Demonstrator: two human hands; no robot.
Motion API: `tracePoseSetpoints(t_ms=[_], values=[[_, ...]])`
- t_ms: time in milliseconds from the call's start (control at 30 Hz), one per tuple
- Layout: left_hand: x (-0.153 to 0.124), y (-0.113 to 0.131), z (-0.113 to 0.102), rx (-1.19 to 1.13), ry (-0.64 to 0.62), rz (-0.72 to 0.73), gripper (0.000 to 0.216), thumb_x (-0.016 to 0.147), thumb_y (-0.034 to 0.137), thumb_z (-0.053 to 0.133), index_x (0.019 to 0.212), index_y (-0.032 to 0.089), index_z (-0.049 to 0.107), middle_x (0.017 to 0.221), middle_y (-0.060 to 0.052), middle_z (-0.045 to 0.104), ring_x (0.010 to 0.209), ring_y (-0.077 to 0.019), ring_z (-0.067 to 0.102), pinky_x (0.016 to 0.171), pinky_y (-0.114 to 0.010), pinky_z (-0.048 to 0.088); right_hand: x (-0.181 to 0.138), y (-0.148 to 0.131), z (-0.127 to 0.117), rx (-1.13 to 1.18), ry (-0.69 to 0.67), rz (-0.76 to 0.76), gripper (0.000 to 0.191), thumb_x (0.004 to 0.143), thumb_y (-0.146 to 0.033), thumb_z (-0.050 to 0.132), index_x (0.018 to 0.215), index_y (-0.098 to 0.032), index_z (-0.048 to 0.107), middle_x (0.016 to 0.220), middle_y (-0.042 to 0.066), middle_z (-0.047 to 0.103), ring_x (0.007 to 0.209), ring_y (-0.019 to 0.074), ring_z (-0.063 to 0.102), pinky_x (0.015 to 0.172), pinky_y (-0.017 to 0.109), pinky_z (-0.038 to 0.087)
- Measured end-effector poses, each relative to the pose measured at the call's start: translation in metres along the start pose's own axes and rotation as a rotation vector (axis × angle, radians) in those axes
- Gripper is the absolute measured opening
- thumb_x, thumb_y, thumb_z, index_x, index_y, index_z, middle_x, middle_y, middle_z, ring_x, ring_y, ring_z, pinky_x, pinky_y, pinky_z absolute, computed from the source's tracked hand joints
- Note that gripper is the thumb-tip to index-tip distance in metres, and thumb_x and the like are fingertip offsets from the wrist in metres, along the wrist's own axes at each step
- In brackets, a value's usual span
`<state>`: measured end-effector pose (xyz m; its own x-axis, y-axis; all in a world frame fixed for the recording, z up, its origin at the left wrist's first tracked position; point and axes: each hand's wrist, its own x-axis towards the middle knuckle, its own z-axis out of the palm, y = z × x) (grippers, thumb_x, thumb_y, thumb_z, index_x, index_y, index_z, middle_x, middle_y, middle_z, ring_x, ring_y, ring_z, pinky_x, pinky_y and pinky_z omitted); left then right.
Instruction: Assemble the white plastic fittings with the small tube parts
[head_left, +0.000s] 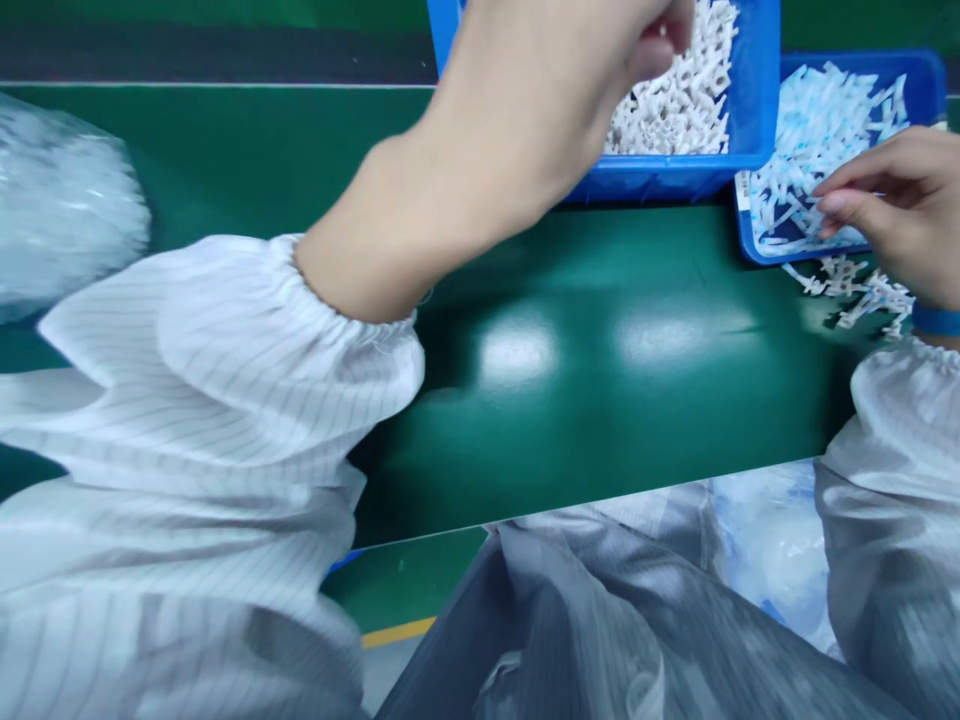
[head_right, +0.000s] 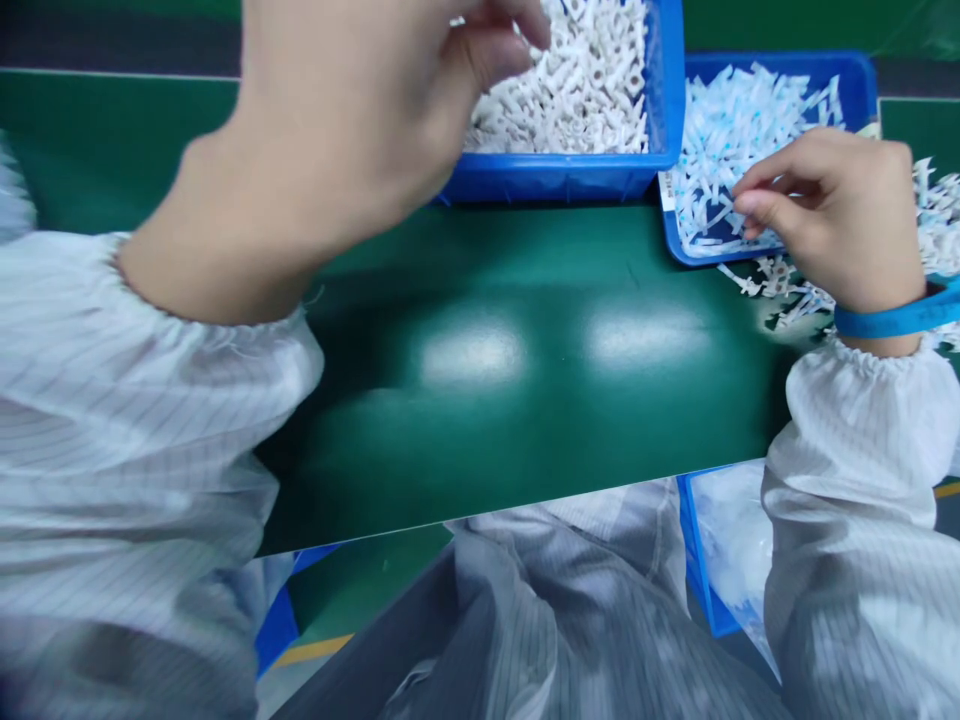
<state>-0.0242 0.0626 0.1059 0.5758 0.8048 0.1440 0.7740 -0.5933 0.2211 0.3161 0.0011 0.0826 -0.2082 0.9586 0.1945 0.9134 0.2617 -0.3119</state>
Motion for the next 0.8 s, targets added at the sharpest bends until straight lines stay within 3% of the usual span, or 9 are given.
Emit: tracePoseSetpoints(t_ms=[100,167,200,233,300,367,533,667,800], values=[[-0.013,0.019,0.015,-0.197,0.112,0.112,0.081,0.103,0.042,0.014,0.141,0.014,0.080,0.135,-0.003,0.074,0.142,-0.0336,0.070,0.112,-0.057,0.041,0.000,-0.008,0.000,0.092,-0.021,0.008,0.046,0.108,-0.071,0.078,0.096,-0.027,0.087,0.094,0.013,0.085,0.092,0.0283,0.078,0.083,0.046,0.059],[-0.022,0.026,0.046,-0.514,0.147,0.193,0.068,0.108,0.055,0.028,0.129,0.018,0.081,0.127,-0.006,0.076,0.133,-0.0322,0.074,0.109,-0.053,0.050,-0.001,-0.013,0.001,0.152,-0.035,-0.015,0.046,0.107,-0.073,0.079,0.093,-0.030,0.086,0.094,0.010,0.085,0.091,0.0276,0.079,0.081,0.045,0.061],[-0.026,0.029,0.064,-0.652,0.151,0.222,0.058,0.107,0.055,0.036,0.118,0.020,0.081,0.120,-0.009,0.077,0.121,-0.0307,0.076,0.106,-0.052,0.055,-0.002,-0.015,0.002,0.185,-0.039,-0.041,0.048,0.106,-0.075,0.079,0.092,-0.030,0.086,0.094,0.009,0.085,0.090,0.0267,0.080,0.080,0.044,0.061],[-0.029,0.031,0.082,-0.684,0.079,0.266,0.052,0.110,0.053,0.041,0.114,0.021,0.082,0.118,-0.010,0.078,0.115,-0.0267,0.077,0.105,-0.047,0.059,-0.002,-0.017,0.003,0.212,-0.041,-0.071,0.049,0.106,-0.075,0.079,0.092,-0.029,0.086,0.094,0.008,0.085,0.089,0.0256,0.080,0.080,0.044,0.062],[-0.034,0.034,0.110,-0.718,-0.025,0.285,0.041,0.112,0.035,0.039,0.106,0.022,0.078,0.108,-0.007,0.078,0.096,-0.0178,0.076,0.089,-0.034,0.061,-0.003,-0.022,0.006,0.232,-0.072,-0.114,0.051,0.108,-0.074,0.077,0.093,-0.026,0.087,0.096,0.007,0.085,0.091,0.0241,0.080,0.086,0.042,0.064],[-0.036,0.035,0.124,-0.707,-0.082,0.330,0.035,0.113,0.022,0.041,0.108,0.022,0.076,0.113,-0.007,0.078,0.099,-0.0161,0.075,0.088,-0.031,0.059,-0.004,-0.025,0.008,0.214,-0.111,-0.131,0.048,0.111,-0.069,0.075,0.093,-0.026,0.088,0.100,0.009,0.086,0.096,0.0241,0.080,0.092,0.042,0.065],[-0.035,0.029,0.119,-0.628,-0.039,0.416,0.033,0.117,0.017,0.047,0.115,0.023,0.079,0.120,-0.010,0.076,0.109,-0.0203,0.074,0.096,-0.036,0.057,-0.004,-0.028,0.007,0.224,-0.081,-0.167,0.047,0.109,-0.070,0.079,0.091,-0.028,0.087,0.104,0.008,0.086,0.097,0.0239,0.080,0.083,0.041,0.065],[-0.033,0.024,0.117,-0.565,-0.077,0.430,0.030,0.119,0.028,0.051,0.120,0.024,0.081,0.122,-0.012,0.077,0.114,-0.0255,0.073,0.103,-0.041,0.057,-0.006,-0.030,0.008,0.228,-0.235,-0.260,0.050,0.110,-0.076,0.072,0.095,-0.030,0.088,0.106,0.007,0.084,0.089,0.0223,0.078,0.075,0.041,0.060],[-0.032,0.022,0.120,-0.514,-0.094,0.440,0.029,0.120,0.034,0.055,0.124,0.025,0.082,0.122,-0.012,0.078,0.114,-0.0273,0.072,0.107,-0.042,0.054,-0.010,-0.039,0.020,0.182,-0.342,-0.392,0.029,0.118,-0.047,0.065,0.110,-0.028,0.086,0.118,0.007,0.084,0.102,0.0247,0.080,0.089,0.041,0.063]])
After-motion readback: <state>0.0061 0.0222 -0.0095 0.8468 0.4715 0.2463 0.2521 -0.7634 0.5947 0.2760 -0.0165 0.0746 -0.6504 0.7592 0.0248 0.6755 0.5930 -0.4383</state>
